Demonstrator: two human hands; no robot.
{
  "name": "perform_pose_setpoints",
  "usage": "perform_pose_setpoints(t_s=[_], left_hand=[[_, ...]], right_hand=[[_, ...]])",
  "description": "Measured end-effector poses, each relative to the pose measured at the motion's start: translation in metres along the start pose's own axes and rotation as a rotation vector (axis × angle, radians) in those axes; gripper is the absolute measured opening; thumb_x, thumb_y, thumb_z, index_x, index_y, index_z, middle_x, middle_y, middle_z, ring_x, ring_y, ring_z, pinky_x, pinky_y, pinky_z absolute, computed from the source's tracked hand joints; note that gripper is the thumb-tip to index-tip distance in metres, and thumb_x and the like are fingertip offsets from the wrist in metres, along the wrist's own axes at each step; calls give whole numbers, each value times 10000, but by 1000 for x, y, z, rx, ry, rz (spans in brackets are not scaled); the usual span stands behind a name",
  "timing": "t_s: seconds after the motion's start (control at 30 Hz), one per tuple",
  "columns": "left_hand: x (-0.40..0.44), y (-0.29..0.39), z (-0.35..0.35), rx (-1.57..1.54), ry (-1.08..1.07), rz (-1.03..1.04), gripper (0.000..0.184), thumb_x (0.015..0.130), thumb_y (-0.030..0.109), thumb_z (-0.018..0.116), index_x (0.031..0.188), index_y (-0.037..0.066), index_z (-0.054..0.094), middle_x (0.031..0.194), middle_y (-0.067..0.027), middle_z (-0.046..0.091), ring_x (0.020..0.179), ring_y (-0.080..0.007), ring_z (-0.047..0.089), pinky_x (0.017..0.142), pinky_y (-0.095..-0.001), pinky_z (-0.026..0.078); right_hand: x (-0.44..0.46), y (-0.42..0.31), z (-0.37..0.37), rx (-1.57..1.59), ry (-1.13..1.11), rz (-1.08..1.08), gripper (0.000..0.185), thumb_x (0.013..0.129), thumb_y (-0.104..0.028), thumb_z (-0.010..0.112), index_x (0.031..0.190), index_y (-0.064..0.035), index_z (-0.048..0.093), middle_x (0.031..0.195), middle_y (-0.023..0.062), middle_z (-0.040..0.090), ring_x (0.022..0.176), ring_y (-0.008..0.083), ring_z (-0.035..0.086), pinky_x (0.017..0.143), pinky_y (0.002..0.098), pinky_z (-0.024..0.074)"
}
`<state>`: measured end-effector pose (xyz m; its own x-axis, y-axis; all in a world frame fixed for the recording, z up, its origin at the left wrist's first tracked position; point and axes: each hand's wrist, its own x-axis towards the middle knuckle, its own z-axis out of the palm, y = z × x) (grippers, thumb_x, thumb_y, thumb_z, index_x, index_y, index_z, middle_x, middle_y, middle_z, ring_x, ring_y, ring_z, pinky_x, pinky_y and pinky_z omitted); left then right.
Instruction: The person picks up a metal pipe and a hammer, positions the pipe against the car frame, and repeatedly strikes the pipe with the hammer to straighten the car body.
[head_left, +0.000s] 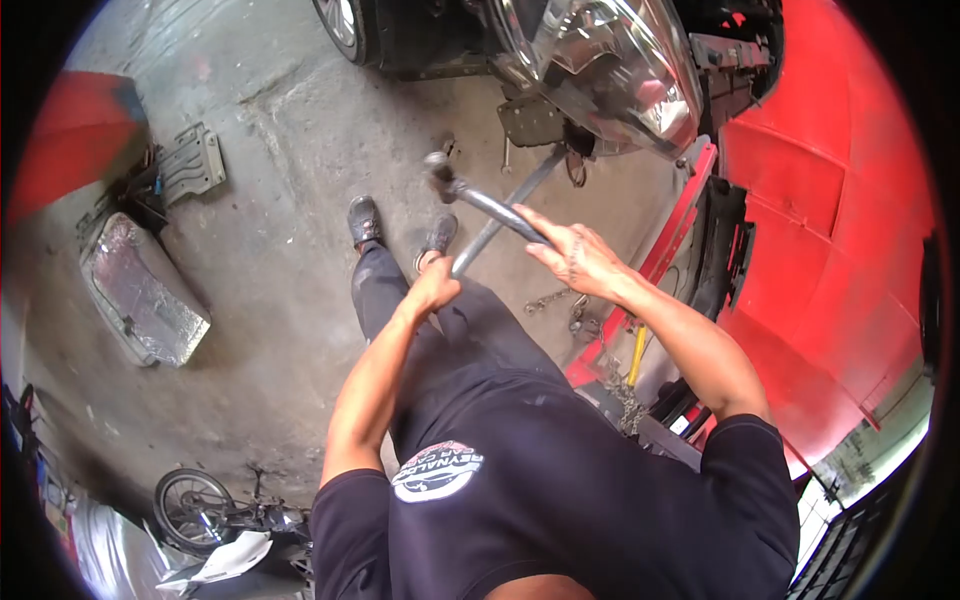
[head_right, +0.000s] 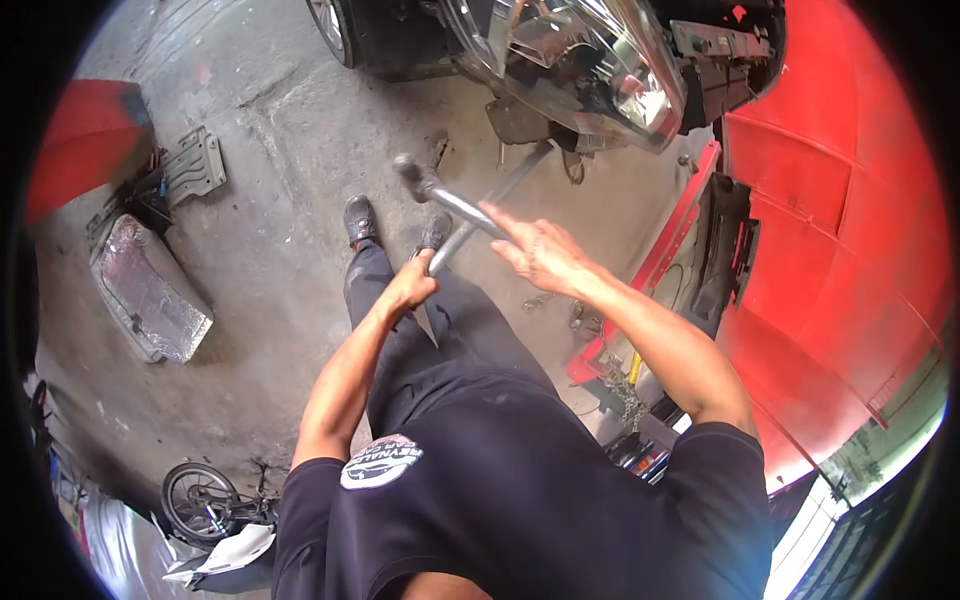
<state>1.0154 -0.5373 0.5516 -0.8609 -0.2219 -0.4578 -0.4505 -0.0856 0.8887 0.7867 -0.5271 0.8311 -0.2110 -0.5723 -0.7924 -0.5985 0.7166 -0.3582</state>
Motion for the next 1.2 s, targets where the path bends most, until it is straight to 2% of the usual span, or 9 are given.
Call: perform_pose_setpoints(t_s=[0.17, 0.27, 0.43, 0.67, 0.8, 0.87, 0.9, 1.03, 1.2], left_hand=[[12, 36, -30, -67, -202, -304, 323, 721, 42, 583, 1033, -40, 590, 675, -133, 617, 530, -230, 607, 468, -386, 475], [20, 60, -32, -27, -251, -352, 302, 724, 62, 553, 990, -58, 629, 721, -246, 644, 661, -357, 682, 594, -456, 532], [31, 68, -18, 13, -242, -391, 276, 744, 77, 552, 991, -9, 640, 635, -163, 645, 523, -274, 657, 504, -412, 525], [34, 64, -13, 88, -242, -394, 281, 758, 74, 539, 1007, 2, 648, 695, -183, 675, 556, -280, 681, 546, -407, 543], [27, 57, -3, 114, -237, -323, 314, 754, 83, 548, 1038, -6, 647, 801, -243, 694, 719, -342, 715, 664, -432, 557], [24, 74, 4, 123, -279, -267, 345, 752, 94, 558, 1066, -15, 647, 861, -274, 699, 817, -376, 718, 729, -448, 557], [23, 77, 5, 83, -265, -300, 374, 741, 109, 572, 1080, -25, 652, 938, -310, 693, 929, -400, 702, 803, -465, 543], [32, 60, -5, 142, -201, -263, 337, 741, 75, 556, 1043, -24, 665, 959, -302, 689, 968, -414, 688, 865, -479, 520], [44, 56, -31, 272, -195, -219, 329, 753, 81, 582, 1066, 39, 669, 1041, -258, 690, 1029, -410, 663, 894, -493, 523]], right_hand=[[-4, -10, 2, 16, -73, 80, 582, 994, -313, 529, 1530, -198, 334, 1165, 253, 647, 998, 466, 627, 882, 501, 476], [-8, -6, -2, -19, -30, 73, 575, 993, -298, 540, 1523, -201, 341, 968, 259, 657, 867, 461, 640, 783, 517, 491], [-5, 18, -10, -123, 252, -182, 573, 989, -276, 546, 1522, -213, 346, 817, 261, 648, 798, 458, 650, 719, 526, 494], [10, 24, -40, -100, 348, -43, 609, 985, -265, 530, 1543, -236, 288, 730, 243, 626, 758, 467, 642, 710, 526, 501], [11, 113, -7, -324, 105, 268, 609, 981, -285, 522, 1543, -214, 298, 909, 278, 664, 931, 467, 640, 846, 536, 500], [4, 149, 6, -250, 163, 45, 579, 986, -303, 504, 1528, -183, 340, 1132, 265, 656, 1065, 445, 619, 924, 533, 482], [-8, 109, 0, -216, 83, 204, 564, 989, -312, 506, 1514, -159, 370, 1198, 240, 646, 1096, 440, 613, 955, 517, 480], [-21, 62, 20, 11, 95, 88, 568, 994, -303, 526, 1521, -170, 360, 1420, 186, 531, 1248, 441, 526, 1047, 462, 437], [-7, 34, 11, -194, 59, 69, 570, 990, -304, 537, 1521, -220, 346, 1007, 243, 669, 893, 469, 636, 799, 533, 510]])
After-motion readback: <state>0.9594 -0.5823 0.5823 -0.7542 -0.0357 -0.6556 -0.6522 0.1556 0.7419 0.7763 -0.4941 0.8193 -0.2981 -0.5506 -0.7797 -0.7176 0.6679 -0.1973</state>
